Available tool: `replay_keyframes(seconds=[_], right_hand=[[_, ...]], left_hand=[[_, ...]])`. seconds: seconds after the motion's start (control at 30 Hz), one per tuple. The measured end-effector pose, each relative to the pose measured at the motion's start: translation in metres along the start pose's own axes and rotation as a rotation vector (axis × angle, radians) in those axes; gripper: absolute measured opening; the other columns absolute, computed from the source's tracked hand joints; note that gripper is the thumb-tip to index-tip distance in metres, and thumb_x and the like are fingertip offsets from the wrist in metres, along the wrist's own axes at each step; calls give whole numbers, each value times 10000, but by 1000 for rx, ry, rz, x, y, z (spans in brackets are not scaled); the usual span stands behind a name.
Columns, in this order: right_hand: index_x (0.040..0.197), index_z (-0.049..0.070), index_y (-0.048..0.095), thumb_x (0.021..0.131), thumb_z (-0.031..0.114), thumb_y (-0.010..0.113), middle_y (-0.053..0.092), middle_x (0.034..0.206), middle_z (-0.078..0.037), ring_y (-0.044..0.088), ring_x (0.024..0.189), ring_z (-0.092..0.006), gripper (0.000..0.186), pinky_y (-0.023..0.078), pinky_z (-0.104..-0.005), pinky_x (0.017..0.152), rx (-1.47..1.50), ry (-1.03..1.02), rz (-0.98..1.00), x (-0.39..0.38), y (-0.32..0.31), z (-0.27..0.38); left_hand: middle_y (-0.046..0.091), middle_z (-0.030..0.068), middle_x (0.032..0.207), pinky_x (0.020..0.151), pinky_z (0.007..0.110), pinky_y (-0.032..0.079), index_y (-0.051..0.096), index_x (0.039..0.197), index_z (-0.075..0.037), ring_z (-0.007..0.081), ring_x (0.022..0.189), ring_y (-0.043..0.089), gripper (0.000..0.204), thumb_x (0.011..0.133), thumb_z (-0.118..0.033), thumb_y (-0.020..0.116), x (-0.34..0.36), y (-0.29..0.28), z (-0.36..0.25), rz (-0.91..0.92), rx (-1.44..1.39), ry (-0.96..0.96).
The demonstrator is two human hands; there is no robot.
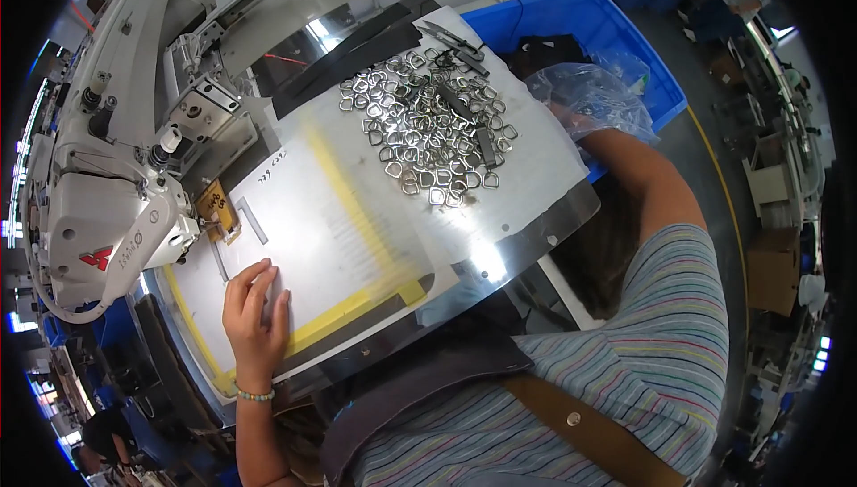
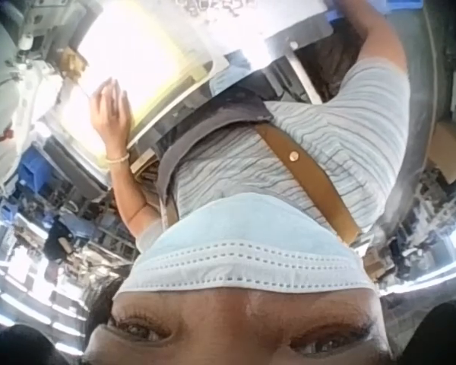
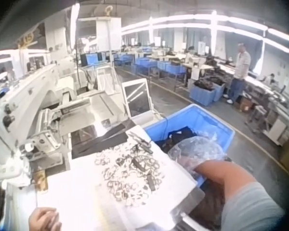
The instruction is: Using an industrial sewing machine to attach metal hardware and straps to fur components for leather goods production.
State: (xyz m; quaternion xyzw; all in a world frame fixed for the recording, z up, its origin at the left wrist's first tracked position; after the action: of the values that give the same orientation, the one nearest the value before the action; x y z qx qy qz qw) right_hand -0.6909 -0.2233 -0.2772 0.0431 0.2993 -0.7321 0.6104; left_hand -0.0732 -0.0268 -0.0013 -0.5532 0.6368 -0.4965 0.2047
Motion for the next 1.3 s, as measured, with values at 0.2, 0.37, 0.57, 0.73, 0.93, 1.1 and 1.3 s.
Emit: replay_keyframes(seconds=[0.2,0.37,0.57,0.73,0.93,1.1,1.3], right_hand=[[1063,101,763,996,306,709,704,891,-37,654,790,-169,222,532,-315,668,108,48,-13,3,14,9],[1042,104,766,998,303,713,700,859,-27,649,762,-157,211,529,-301,640,193,97,-63,46,-85,16],[951,141,733,1010,291,707,624,767,21,568,666,-99,163,447,-250,540,211,236,36,47,-114,17],[1011,134,695,1056,235,611,603,788,17,483,569,-41,139,292,-173,411,223,146,29,-11,-116,29],[1124,-13,613,1091,129,573,615,931,-94,529,673,-75,151,375,-170,438,845,160,126,-126,-72,81],[1143,-39,568,1091,129,587,598,987,-101,501,655,-77,177,415,-178,447,1248,-25,490,-229,-13,181],[1104,52,632,1055,203,682,610,888,-17,557,715,-80,167,425,-228,523,297,-377,230,-277,67,265]], left_hand=[[699,188,1244,950,429,560,707,1230,5,363,1111,686,374,860,25,757,0,1,0,3,1,0],[698,190,1248,953,427,558,708,1227,6,364,1114,684,373,858,23,757,2,2,2,0,-31,2],[697,193,1258,960,428,556,708,1234,9,365,1121,682,372,865,20,755,2,1,3,0,-42,22],[696,195,1270,962,427,554,705,1248,14,361,1126,683,377,874,17,753,5,0,-2,-8,-38,115],[684,206,1299,1013,434,539,696,1247,23,373,1172,676,345,903,21,716,4,-1,-2,70,-64,133],[685,189,1317,908,418,552,686,1245,24,339,1055,670,370,883,-2,756,1,-4,-3,21,-61,226],[674,172,1349,912,412,552,690,1246,6,335,1062,663,371,883,-19,766,-2,-6,-3,58,-96,233]])
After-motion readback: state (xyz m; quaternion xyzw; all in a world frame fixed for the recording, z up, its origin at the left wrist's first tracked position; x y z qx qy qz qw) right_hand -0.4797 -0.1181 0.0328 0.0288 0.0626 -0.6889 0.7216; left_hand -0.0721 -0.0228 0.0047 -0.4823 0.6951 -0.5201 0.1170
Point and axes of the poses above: each hand's wrist, its own x-axis towards the middle knuckle, its own y-axis out of the palm, z = x × y, the point moved 6 cm from there along x, towards the middle knuckle
